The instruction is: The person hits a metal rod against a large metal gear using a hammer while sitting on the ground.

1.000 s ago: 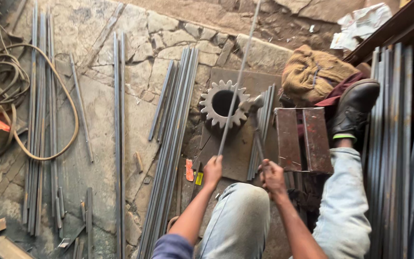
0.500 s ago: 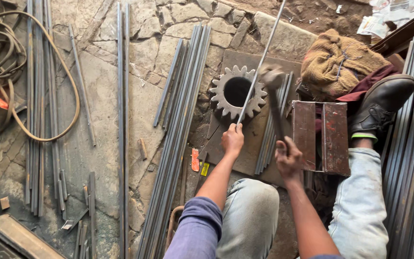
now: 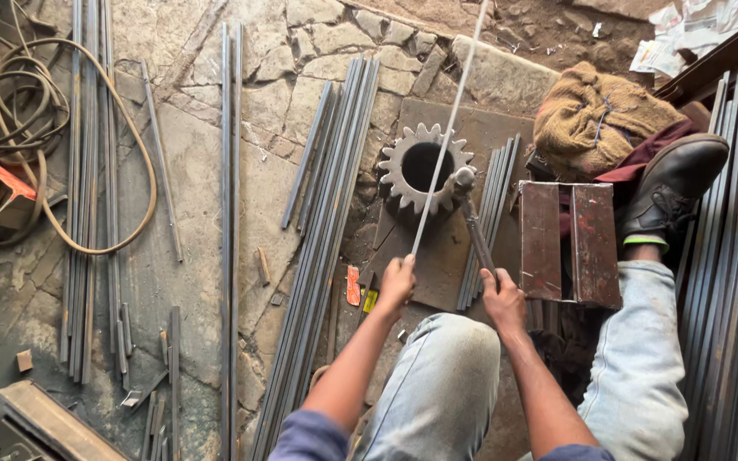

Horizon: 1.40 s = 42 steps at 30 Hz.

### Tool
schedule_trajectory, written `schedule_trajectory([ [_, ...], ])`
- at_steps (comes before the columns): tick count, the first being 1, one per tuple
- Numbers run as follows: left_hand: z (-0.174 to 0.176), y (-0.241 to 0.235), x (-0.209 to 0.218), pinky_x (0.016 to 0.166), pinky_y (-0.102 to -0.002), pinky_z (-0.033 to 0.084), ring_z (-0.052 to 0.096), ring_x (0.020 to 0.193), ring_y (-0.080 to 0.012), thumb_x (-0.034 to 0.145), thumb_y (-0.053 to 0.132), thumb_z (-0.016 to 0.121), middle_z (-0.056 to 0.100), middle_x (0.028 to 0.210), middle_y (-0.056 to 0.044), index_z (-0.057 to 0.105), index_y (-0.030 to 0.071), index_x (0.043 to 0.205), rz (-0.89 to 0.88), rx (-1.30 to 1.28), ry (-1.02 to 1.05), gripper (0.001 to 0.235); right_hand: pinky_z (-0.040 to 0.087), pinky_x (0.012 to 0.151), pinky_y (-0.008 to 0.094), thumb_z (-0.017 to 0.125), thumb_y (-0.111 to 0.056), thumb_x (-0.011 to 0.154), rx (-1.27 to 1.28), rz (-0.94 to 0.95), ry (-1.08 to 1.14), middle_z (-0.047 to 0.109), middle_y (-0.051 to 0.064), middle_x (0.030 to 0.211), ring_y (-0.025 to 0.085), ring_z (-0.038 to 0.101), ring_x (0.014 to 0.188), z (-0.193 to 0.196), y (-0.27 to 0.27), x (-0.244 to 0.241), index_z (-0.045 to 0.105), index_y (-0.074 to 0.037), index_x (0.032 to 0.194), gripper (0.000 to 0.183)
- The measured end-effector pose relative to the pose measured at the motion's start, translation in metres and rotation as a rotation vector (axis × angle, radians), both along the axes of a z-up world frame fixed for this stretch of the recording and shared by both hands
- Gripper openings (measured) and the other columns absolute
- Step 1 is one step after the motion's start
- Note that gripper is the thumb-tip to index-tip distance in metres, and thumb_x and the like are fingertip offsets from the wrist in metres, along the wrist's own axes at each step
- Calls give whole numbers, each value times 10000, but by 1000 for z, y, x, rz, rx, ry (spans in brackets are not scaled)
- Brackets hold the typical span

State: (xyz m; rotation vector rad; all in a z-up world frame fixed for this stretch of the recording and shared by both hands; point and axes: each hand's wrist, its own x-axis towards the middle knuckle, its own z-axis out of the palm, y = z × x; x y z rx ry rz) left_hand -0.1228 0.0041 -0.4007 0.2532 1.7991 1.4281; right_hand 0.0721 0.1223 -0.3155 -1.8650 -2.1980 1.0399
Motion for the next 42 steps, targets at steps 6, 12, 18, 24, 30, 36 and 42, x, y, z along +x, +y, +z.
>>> schedule_trajectory([
  [6,164,-29,4,503,-286,419,487,554,-130,1093,456,433,503,667,-18,490,113,945,-131,379,-773,378,526,830,565,473,-629,993,-16,11,-13,737,223,867,486,696,949,3,-7,0,643,-188,1184,509],
  [12,302,35,16,498,-283,463,551,547,-146,1133,401,409,641,763,-94,479,127,1028,-242,649,-645,302,527,865,558,484,-580,981,-58,-3,-9,736,252,971,495,686,999,3,-3,-1,642,-221,1232,465],
  [18,347,85,11,542,-264,457,571,614,-144,1150,415,389,642,854,-121,499,100,1172,-372,1095,-900,334,525,879,567,505,-490,1001,8,20,9,729,267,1031,517,670,1025,-13,-1,4,637,-188,1231,402],
  [24,332,113,9,471,-201,347,449,520,-101,1216,419,377,633,810,-138,463,102,1164,-513,1250,-1011,332,533,874,564,487,-528,1017,-30,21,1,736,266,989,510,684,1009,-8,-2,4,627,-174,1224,434],
  [30,325,128,5,531,-208,341,393,432,-84,1217,384,368,636,819,-139,454,77,1208,-613,1372,-1074,320,551,856,573,421,-617,1010,-112,31,-34,754,234,899,471,723,964,3,-3,2,606,-209,1261,513],
  [36,333,132,-1,495,-204,415,513,474,-108,1225,340,377,727,1009,-241,461,52,1210,-706,1487,-1028,300,548,854,573,410,-633,1016,-99,35,-45,754,225,872,469,728,943,-3,-3,3,614,-203,1230,522],
  [42,248,132,-23,513,-264,461,590,603,-156,1077,403,481,647,930,-126,543,95,1098,-445,952,-821,315,519,854,574,468,-618,1017,-15,33,-51,727,263,900,509,677,976,-7,-3,4,637,-164,1194,516],
])
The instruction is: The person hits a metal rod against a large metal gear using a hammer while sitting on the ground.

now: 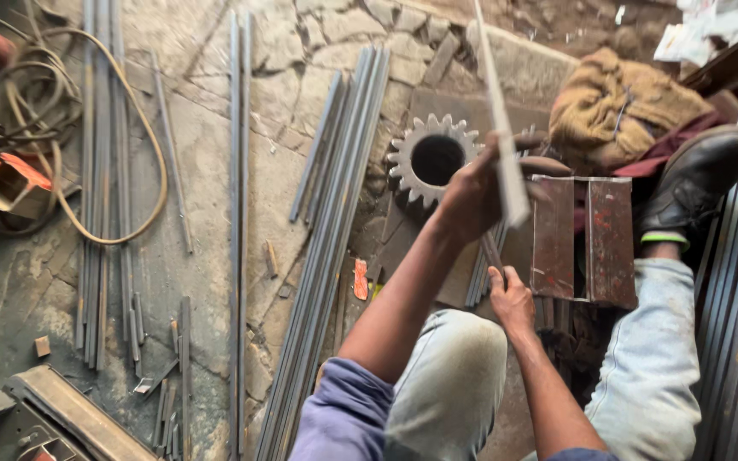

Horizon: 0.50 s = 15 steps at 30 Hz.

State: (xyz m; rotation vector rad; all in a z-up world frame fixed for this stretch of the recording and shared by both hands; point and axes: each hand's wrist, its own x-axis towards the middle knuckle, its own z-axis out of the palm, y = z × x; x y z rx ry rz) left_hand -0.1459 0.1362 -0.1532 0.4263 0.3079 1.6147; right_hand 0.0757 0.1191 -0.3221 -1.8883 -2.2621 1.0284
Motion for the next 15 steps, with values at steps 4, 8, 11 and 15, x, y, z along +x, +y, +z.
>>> schedule_trajectory([
  [4,-148,-24,-26,459,-237,376,434,495,-76,1036,411,643,497,631,45,629,93,855,236,-567,313,366,520,858,576,455,-625,992,-47,-24,21,734,239,911,492,690,987,5,3,-2,635,-179,1172,513],
  [8,-249,-95,-26,469,-303,416,519,511,-127,1005,412,594,569,604,-14,679,20,815,312,-905,652,443,501,651,490,542,-564,1015,7,-44,143,686,166,751,374,658,743,3,1,-1,687,-108,1078,482],
  [11,-275,-137,-20,510,-362,414,517,543,-186,1027,448,527,567,628,-43,703,42,836,370,-1085,869,483,436,469,361,565,-507,1044,-200,-162,377,597,77,610,180,562,494,2,0,1,699,-33,969,498],
  [15,-286,-193,2,694,-403,505,662,694,-208,1015,526,448,670,688,-54,723,18,809,510,-957,1138,613,378,377,264,561,-477,1028,-213,-173,618,563,2,560,72,491,421,10,-11,8,688,-49,965,451],
])
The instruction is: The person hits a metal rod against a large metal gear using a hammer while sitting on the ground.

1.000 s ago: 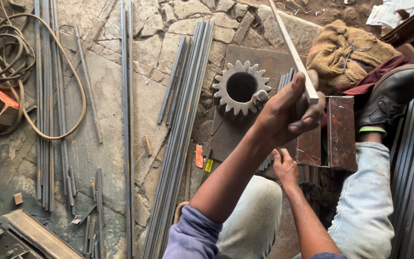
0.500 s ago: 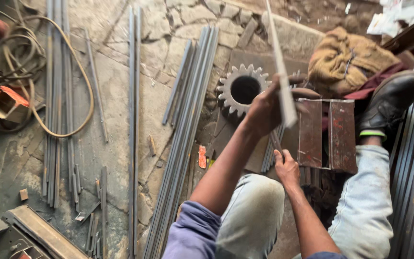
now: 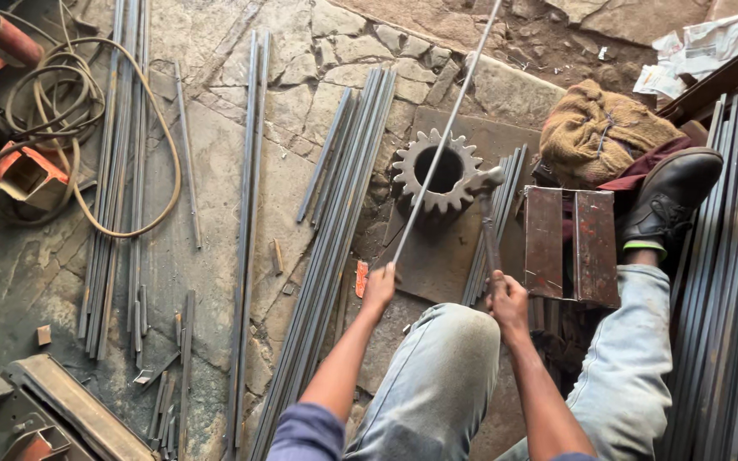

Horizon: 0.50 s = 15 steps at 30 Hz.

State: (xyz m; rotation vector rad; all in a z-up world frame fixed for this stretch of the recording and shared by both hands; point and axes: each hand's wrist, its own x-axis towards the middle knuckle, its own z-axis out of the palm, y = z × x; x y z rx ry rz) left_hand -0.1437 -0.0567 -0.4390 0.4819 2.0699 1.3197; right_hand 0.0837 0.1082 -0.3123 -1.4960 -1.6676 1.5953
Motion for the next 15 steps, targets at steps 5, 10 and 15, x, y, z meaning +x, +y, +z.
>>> schedule_trajectory([
  [5,3,-82,35,424,-343,323,418,432,-147,999,618,526,463,534,-2,534,95,642,-31,-134,-435,634,379,312,250,528,-549,989,180,10,152,536,-22,548,71,483,389,38,13,2,663,-88,1001,480],
  [10,14,-158,47,408,-335,266,357,413,-131,984,619,549,416,528,22,484,134,629,-46,-166,-604,605,370,390,216,617,-543,1007,414,75,299,538,-25,590,42,515,476,58,37,-16,651,-63,1093,489],
  [15,25,-208,55,620,-348,434,524,648,-139,984,652,519,547,647,-15,604,22,727,-149,-202,-266,685,349,436,218,614,-494,1005,390,90,30,567,-47,607,34,529,516,20,37,-35,723,-104,1112,419],
])
